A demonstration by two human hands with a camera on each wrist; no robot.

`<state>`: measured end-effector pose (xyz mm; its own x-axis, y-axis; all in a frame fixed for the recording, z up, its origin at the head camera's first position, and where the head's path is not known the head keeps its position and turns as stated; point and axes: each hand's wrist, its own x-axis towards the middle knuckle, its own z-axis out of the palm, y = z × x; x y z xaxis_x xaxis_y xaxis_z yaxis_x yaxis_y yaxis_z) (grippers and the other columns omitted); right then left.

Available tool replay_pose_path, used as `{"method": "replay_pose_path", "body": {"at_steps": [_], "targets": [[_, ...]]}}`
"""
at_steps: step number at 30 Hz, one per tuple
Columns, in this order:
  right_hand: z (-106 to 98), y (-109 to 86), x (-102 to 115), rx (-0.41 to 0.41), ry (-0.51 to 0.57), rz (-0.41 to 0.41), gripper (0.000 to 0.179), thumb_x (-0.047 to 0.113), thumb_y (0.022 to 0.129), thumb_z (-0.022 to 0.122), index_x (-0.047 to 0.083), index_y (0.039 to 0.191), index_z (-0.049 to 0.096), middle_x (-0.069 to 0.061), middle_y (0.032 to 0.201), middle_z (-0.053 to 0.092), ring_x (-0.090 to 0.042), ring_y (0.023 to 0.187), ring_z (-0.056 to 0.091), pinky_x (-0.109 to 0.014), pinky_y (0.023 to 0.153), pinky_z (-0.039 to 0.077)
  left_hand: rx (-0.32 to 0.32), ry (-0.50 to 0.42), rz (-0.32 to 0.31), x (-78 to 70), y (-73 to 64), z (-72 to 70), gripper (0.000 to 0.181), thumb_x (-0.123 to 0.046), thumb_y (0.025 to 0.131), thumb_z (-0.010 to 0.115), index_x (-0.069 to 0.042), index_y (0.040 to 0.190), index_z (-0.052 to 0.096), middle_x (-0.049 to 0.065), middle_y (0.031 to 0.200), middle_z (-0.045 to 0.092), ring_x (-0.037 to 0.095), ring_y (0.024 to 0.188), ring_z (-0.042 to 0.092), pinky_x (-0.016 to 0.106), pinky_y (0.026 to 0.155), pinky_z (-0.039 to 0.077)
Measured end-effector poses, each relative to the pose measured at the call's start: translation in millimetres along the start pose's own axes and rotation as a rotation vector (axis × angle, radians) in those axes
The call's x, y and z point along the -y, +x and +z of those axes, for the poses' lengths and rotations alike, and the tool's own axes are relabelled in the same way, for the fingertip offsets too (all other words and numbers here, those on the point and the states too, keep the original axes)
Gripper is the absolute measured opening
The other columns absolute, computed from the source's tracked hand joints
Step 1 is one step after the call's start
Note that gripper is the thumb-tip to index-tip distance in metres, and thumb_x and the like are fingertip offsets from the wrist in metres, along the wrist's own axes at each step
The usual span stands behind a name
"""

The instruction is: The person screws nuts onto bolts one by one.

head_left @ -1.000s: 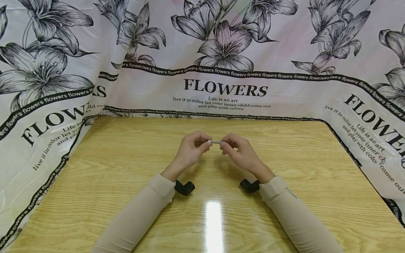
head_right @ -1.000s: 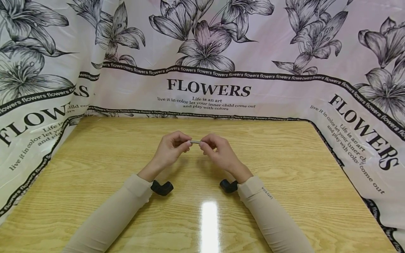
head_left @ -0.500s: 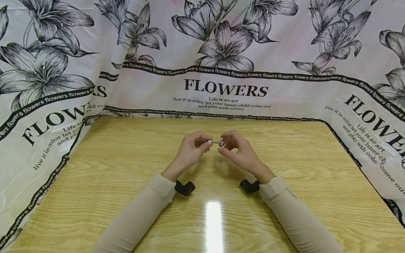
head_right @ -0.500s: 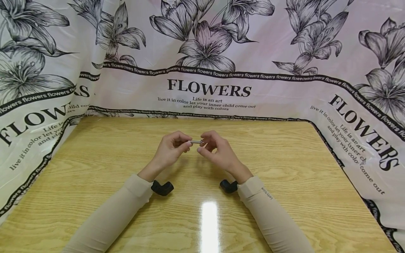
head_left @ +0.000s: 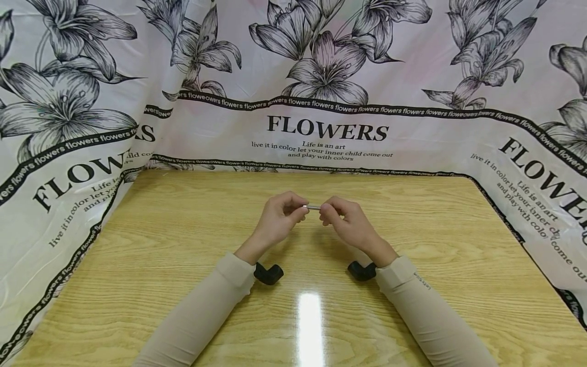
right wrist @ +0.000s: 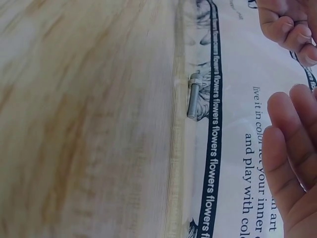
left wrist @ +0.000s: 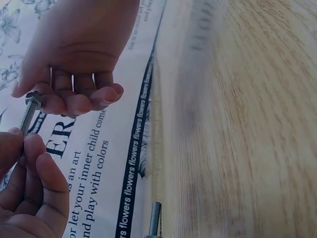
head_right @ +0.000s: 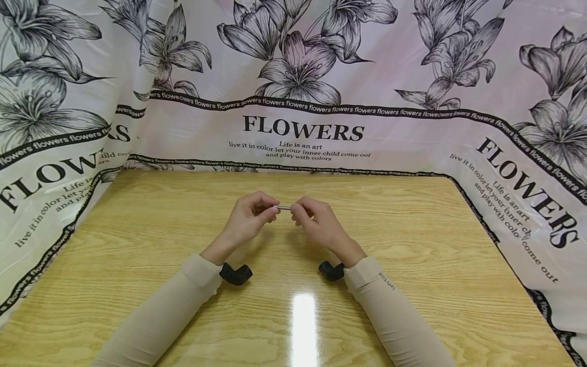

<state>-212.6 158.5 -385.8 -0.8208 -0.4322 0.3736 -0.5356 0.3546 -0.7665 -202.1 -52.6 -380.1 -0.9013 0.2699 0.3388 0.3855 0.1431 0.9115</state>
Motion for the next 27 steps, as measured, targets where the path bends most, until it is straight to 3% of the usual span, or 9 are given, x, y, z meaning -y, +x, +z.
{"method": "replay_pose_path", "body": {"at_steps": [5, 10, 15, 19, 22, 27], "targets": [[-0.2, -0.1, -1.4, 0.004, -0.001, 0.009, 0.014, 0.022, 0.098, 0.056, 0.011, 0.107, 0.061, -0.009, 0.091, 0.065, -0.017, 0.074, 0.062, -0.037, 0.065, 0.050, -0.008, 0.001, 0.000, 0.4, 0.7, -0.4, 0.009, -0.005, 0.091, 0.064, -0.006, 0.099, 0.067, 0.006, 0.085, 0.068, 0.017, 0.074, 0.063, 0.031, 0.066, 0.054], [0.2, -0.3, 1.8, -0.003, -0.007, -0.009, 0.032, 0.012, 0.090, 0.066, 0.012, 0.119, 0.052, -0.004, 0.097, 0.064, -0.017, 0.076, 0.061, -0.036, 0.064, 0.049, -0.014, 0.003, -0.002, 0.4, 0.9, -1.6, 0.009, -0.005, 0.092, 0.064, -0.006, 0.100, 0.067, 0.009, 0.086, 0.068, 0.021, 0.075, 0.063, 0.031, 0.067, 0.054], [-0.5, -1.4, 20.4, -0.003, 0.005, -0.082, 0.027, -0.001, 0.090, 0.062, 0.001, 0.115, 0.052, -0.014, 0.094, 0.063, -0.027, 0.073, 0.062, -0.035, 0.066, 0.051, -0.009, 0.003, -0.005, -0.2, 0.5, -1.9, 0.009, -0.005, 0.091, 0.064, -0.005, 0.100, 0.067, 0.010, 0.087, 0.068, 0.024, 0.076, 0.063, 0.032, 0.066, 0.054], [-0.6, -2.2, 29.3, -0.006, 0.003, -0.083, 0.016, -0.001, 0.093, 0.058, -0.002, 0.108, 0.056, -0.011, 0.087, 0.063, -0.032, 0.070, 0.062, -0.036, 0.064, 0.051, -0.005, 0.007, -0.002, 0.1, 0.2, -1.4, 0.009, -0.005, 0.091, 0.064, -0.004, 0.100, 0.067, 0.006, 0.085, 0.067, 0.025, 0.076, 0.064, 0.031, 0.066, 0.054], [1.3, -1.5, 18.8, -0.021, -0.010, -0.040, 0.008, 0.005, 0.096, 0.056, 0.003, 0.103, 0.060, -0.006, 0.084, 0.063, -0.027, 0.071, 0.062, -0.037, 0.064, 0.049, -0.005, 0.010, 0.003, 1.0, 0.5, -0.9, 0.009, -0.005, 0.092, 0.064, -0.004, 0.100, 0.067, 0.007, 0.086, 0.068, 0.021, 0.074, 0.064, 0.031, 0.066, 0.054], [3.1, 0.4, 0.3, -0.029, -0.004, -0.020, 0.012, 0.017, 0.100, 0.052, 0.012, 0.099, 0.063, -0.002, 0.083, 0.063, -0.018, 0.072, 0.060, -0.038, 0.065, 0.049, -0.001, 0.014, 0.012, 1.5, 0.4, -1.0, 0.009, -0.005, 0.092, 0.063, -0.004, 0.100, 0.067, 0.014, 0.090, 0.068, 0.018, 0.073, 0.063, 0.031, 0.066, 0.055]]}}
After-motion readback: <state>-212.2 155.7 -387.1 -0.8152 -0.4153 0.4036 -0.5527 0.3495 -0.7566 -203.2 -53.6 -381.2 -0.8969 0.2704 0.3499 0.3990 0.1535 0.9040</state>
